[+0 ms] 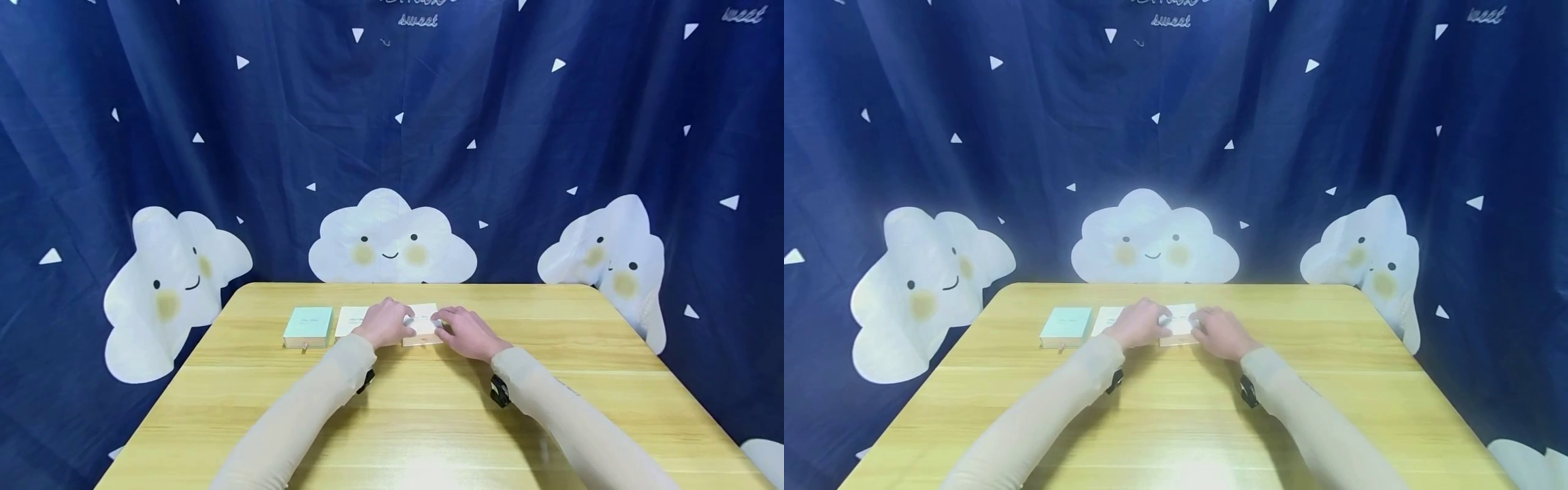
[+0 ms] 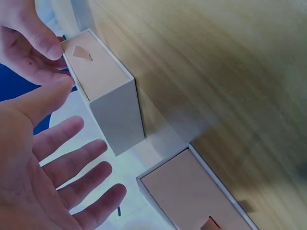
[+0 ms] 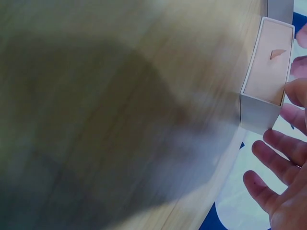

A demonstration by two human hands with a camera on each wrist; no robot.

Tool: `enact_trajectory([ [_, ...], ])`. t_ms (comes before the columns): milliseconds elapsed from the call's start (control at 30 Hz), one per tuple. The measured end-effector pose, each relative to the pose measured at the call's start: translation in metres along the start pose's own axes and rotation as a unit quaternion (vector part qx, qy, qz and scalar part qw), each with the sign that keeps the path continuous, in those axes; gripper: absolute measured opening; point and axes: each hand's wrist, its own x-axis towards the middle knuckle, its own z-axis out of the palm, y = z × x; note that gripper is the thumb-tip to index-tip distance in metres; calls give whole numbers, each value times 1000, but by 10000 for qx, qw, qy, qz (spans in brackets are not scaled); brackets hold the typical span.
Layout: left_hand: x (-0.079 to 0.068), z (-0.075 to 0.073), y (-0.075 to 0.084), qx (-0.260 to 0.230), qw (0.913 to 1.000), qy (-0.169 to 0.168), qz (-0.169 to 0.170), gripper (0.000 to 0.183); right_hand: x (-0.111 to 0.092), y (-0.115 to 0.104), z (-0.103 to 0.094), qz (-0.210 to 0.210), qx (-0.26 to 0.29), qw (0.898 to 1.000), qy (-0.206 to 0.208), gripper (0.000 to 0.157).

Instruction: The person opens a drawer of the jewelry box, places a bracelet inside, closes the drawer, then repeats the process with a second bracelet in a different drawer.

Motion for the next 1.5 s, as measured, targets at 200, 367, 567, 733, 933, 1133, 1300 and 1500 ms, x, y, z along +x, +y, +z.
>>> enact_trajectory([
  [200, 0, -1, 0, 25, 10000, -52, -27, 36, 1, 1, 2, -84, 61, 9999, 88, 29],
  [367, 0, -1, 1, 12, 10000, -41, -76, 32, 1, 1, 3, -70, 27, 9999, 122, 28],
  [567, 0, -1, -1, 33, 10000, -47, -60, 30, 1, -2, 3, 12, 58, 10000, 52, 28],
  [733, -1, -2, -4, 93, 9999, -48, -55, 29, 1, -4, 4, -85, -21, 9999, 147, 28],
  [933, -4, -6, -6, 77, 9999, -71, -108, 29, 2, -7, 6, -107, -76, 9997, 181, 27],
  [1133, -5, -7, -10, 38, 9998, -98, -148, 29, 4, -11, 8, -147, -57, 9996, 219, 26],
  [1300, -6, -7, -13, 10, 9997, -153, -201, 30, 5, -14, 9, -192, -74, 9995, 229, 26],
  [1500, -9, -10, -14, 2, 9996, -139, -225, 29, 6, -18, 10, -173, -73, 9996, 216, 26],
])
